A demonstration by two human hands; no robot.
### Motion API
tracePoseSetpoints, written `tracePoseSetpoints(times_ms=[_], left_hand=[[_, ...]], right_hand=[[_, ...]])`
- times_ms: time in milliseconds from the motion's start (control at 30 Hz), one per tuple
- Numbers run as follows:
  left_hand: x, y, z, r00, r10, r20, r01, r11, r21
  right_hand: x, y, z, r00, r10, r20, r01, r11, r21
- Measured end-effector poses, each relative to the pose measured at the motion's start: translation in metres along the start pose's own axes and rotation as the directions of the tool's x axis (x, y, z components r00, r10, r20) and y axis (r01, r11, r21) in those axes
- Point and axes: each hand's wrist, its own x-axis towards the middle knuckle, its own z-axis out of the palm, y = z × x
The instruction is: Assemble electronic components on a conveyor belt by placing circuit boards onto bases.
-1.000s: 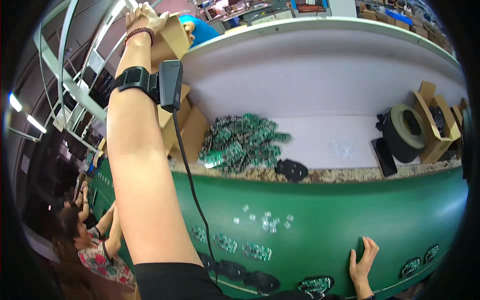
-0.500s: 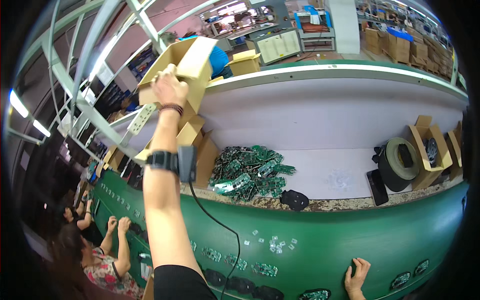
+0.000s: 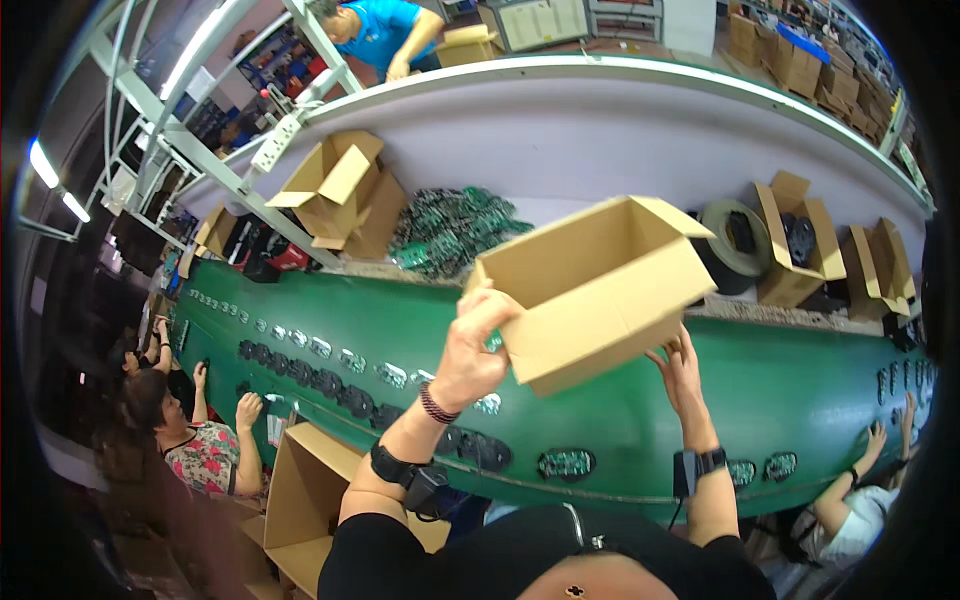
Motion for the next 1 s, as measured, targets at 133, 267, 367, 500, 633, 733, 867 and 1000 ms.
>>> tracePoseSetpoints(times_ms=[133,267,367,500,633,733,867,1000], left_hand=[[-0.022,0.005,0.042,0.971,-0.095,0.219,0.155,0.950,-0.271],[-0.022,-0.010,0.065,0.946,0.017,0.323,0.108,0.925,-0.364],[-0.017,-0.039,0.085,0.921,0.076,0.382,0.120,0.878,-0.464],[0.000,-0.094,0.109,0.936,-0.104,0.336,0.322,0.638,-0.699],[0.026,-0.159,0.161,0.937,-0.164,0.307,0.341,0.613,-0.713],[0.037,-0.179,0.184,0.859,-0.396,0.325,0.405,0.136,-0.904],[0.060,-0.182,0.201,0.662,-0.580,0.474,0.563,-0.032,-0.826],[0.080,-0.174,0.227,0.557,-0.683,0.472,0.530,-0.144,-0.835]], right_hand=[[-0.049,0.038,-0.048,0.962,0.259,-0.088,-0.200,0.886,0.419],[-0.065,0.034,-0.044,0.965,0.105,-0.239,0.065,0.790,0.610],[-0.068,0.028,-0.066,0.906,0.109,-0.409,0.200,0.742,0.640],[-0.031,0.015,-0.061,0.920,0.236,-0.313,-0.053,0.867,0.496],[0.022,-0.009,-0.061,0.948,0.123,-0.292,-0.025,0.948,0.318],[0.061,-0.031,-0.042,0.942,0.147,-0.301,-0.122,0.987,0.101],[0.095,-0.047,-0.049,0.938,0.058,-0.342,-0.115,0.982,-0.149],[0.121,-0.074,-0.061,0.896,0.188,-0.402,-0.320,0.901,-0.292]])
